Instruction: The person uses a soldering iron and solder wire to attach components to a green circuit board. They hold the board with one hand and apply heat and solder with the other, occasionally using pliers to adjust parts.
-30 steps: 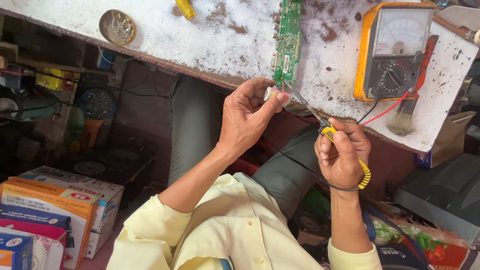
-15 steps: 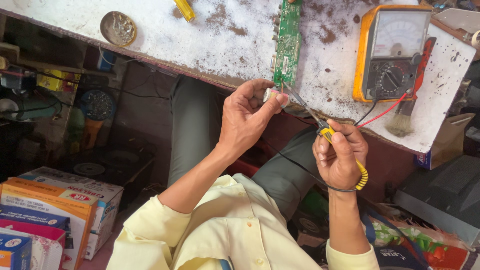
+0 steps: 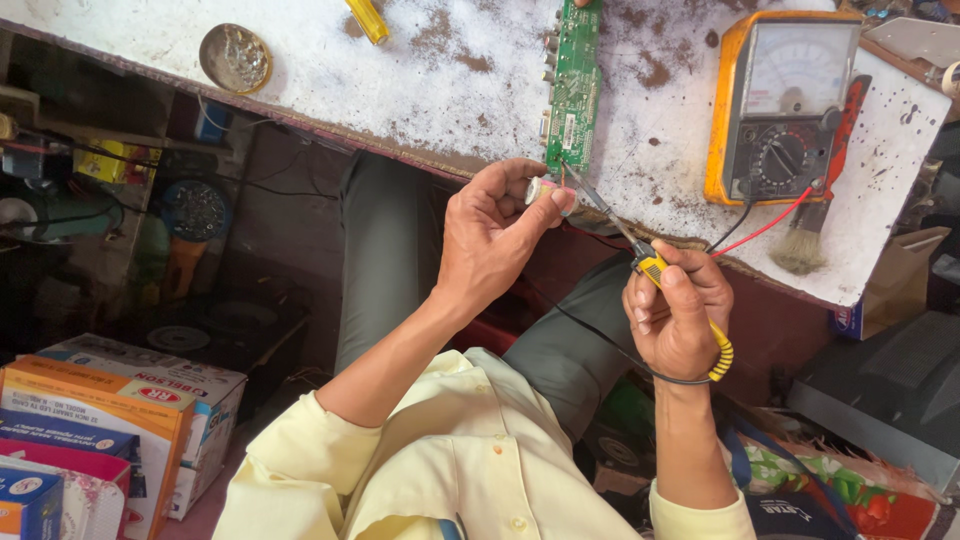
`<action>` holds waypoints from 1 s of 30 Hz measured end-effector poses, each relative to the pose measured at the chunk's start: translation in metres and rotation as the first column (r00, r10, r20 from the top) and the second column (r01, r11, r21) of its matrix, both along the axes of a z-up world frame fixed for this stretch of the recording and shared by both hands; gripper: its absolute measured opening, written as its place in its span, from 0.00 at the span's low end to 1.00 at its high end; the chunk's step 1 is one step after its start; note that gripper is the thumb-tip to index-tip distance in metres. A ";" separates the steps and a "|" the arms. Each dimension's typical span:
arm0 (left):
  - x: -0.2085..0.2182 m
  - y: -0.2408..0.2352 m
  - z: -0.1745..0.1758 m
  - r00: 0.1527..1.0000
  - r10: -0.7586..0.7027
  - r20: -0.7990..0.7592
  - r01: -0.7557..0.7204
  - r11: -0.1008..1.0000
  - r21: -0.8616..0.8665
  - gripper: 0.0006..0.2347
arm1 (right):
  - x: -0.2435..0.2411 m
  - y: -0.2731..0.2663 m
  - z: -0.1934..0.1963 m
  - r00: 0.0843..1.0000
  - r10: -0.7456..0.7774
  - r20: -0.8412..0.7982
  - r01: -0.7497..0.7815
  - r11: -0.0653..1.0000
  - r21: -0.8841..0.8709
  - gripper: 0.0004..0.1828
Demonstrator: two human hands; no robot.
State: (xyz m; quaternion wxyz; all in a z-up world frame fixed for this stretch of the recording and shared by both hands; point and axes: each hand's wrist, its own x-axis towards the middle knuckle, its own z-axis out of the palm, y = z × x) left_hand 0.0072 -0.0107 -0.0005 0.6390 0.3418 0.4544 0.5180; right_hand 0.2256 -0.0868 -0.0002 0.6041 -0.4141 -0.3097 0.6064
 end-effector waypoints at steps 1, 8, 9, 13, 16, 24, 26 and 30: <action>0.000 0.000 0.000 1.000 0.000 0.001 0.000 1.000 0.000 0.15 | 0.000 0.000 0.000 1.000 -0.001 -0.002 0.001 1.000 -0.002 0.12; 0.000 0.000 0.001 1.000 -0.003 -0.008 0.003 1.000 0.007 0.15 | 0.000 0.000 -0.001 1.000 -0.002 -0.013 0.002 1.000 -0.005 0.12; 0.000 0.000 0.001 1.000 -0.002 -0.012 0.002 1.000 0.000 0.15 | 0.001 -0.001 -0.002 1.000 -0.001 -0.012 0.001 1.000 -0.005 0.12; 0.000 0.000 0.000 1.000 -0.002 -0.010 0.002 1.000 -0.006 0.15 | 0.001 -0.001 -0.002 1.000 0.005 -0.013 -0.005 1.000 -0.001 0.12; 0.000 0.000 -0.001 1.000 0.002 0.002 -0.002 1.000 0.001 0.15 | 0.001 -0.001 -0.002 1.000 0.008 -0.014 -0.008 1.000 0.001 0.12; 0.000 0.000 -0.002 1.000 0.005 0.003 -0.005 1.000 0.004 0.15 | 0.000 -0.001 -0.002 1.000 0.007 -0.008 -0.007 1.000 0.000 0.12; 0.000 0.000 -0.001 1.000 0.006 -0.002 -0.006 1.000 0.008 0.15 | 0.001 -0.001 -0.002 1.000 0.007 -0.009 -0.007 1.000 0.000 0.12; 0.000 0.000 0.000 1.000 0.004 -0.002 -0.004 1.000 -0.007 0.15 | 0.001 0.000 -0.001 1.000 0.009 -0.012 -0.009 1.000 -0.003 0.12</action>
